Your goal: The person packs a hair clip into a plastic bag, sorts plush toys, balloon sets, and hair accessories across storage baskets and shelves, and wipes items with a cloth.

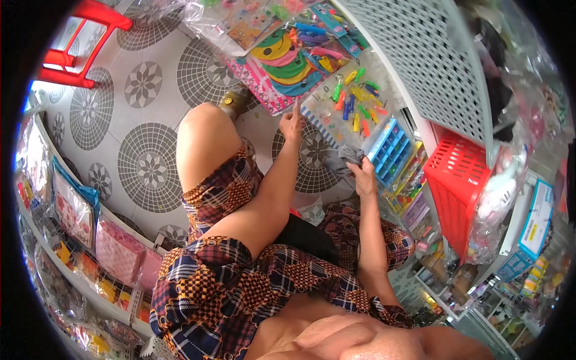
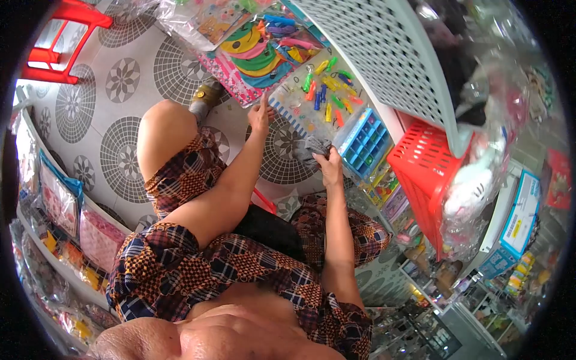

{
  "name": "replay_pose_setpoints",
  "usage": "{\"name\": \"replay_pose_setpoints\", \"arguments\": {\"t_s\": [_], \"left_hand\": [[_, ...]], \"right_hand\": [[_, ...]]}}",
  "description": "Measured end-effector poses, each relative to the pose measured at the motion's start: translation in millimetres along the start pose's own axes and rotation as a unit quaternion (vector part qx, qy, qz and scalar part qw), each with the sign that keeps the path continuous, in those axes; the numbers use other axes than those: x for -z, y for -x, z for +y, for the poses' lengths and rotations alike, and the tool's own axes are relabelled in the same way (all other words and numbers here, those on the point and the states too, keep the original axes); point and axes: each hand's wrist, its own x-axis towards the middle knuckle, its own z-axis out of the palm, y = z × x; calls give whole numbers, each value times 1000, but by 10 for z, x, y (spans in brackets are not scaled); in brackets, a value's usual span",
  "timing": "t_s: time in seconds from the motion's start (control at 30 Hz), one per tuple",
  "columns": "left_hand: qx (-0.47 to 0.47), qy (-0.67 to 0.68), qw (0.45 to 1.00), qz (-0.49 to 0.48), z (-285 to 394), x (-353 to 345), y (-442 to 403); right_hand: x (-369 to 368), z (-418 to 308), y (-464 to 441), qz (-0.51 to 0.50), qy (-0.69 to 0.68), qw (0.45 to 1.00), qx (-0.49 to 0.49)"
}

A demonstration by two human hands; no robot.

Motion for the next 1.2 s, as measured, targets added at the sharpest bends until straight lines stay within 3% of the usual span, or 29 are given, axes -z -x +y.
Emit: {"name": "replay_pose_setpoints", "arguments": {"t_s": [0.03, 0.07, 0.13, 0.2, 0.27, 0.33, 0.4, 0.43, 0.47, 0.57, 0.63, 0.73, 0.8, 0.87, 0.93, 1.0, 1.1, 1.2], "left_hand": [[3, -91, 993, 70, 66, 104, -90], [6, -84, 994, 71, 113, 185, -155], [-93, -145, 934, 313, 276, 286, -206], [-44, -97, 948, 300, 431, 261, -361], [-200, 104, 950, 214, 418, 153, -569], [-147, 94, 967, 186, 564, 202, -636], [-100, -97, 960, 244, 635, 248, -584], [-129, -9, 966, 225, 661, 224, -490], [-125, -7, 966, 226, 628, 187, -428], [-114, 158, 973, 119, 588, 155, -445], [-110, 161, 974, 116, 611, 156, -467], [-112, 168, 974, 102, 531, 195, -505], [-120, 172, 974, 90, 529, 220, -533], [-131, 168, 973, 86, 558, 206, -493], [-104, 172, 974, 101, 519, 171, -496], [-137, 119, 971, 153, 466, 152, -557], [-134, 173, 965, 147, 461, 142, -589], [-171, 137, 958, 184, 561, 80, -500]], "right_hand": [[-82, 26, -80, -10, -35, 999, 14], [-147, 33, -166, -12, -28, 999, 14], [-355, -90, -312, -51, -44, 998, 14], [-507, -251, -523, -54, -45, 998, 4], [-585, -402, -857, -65, 14, 998, -4], [-711, -636, -1206, -42, 38, 998, 36], [-866, -950, -1504, -10, 33, 997, 66], [-889, -1028, -1726, 29, 48, 995, 85], [-866, -1101, -1915, 72, 61, 991, 95], [-1023, -1355, -2383, 142, 61, 978, 138], [-1042, -1380, -2856, 189, 52, 966, 168], [-1110, -1282, -3332, 287, 208, 890, 287], [-1470, -1248, -3286, 230, 371, 846, 306], [-1956, -1241, -2969, 59, 420, 869, 253], [-2227, -792, -2893, -44, 444, 776, 446], [-2330, -500, -2593, -152, 445, 727, 500], [-2036, -546, -2406, -236, 502, 696, 456], [-1425, -606, -2359, -218, 559, 689, 406]]}}
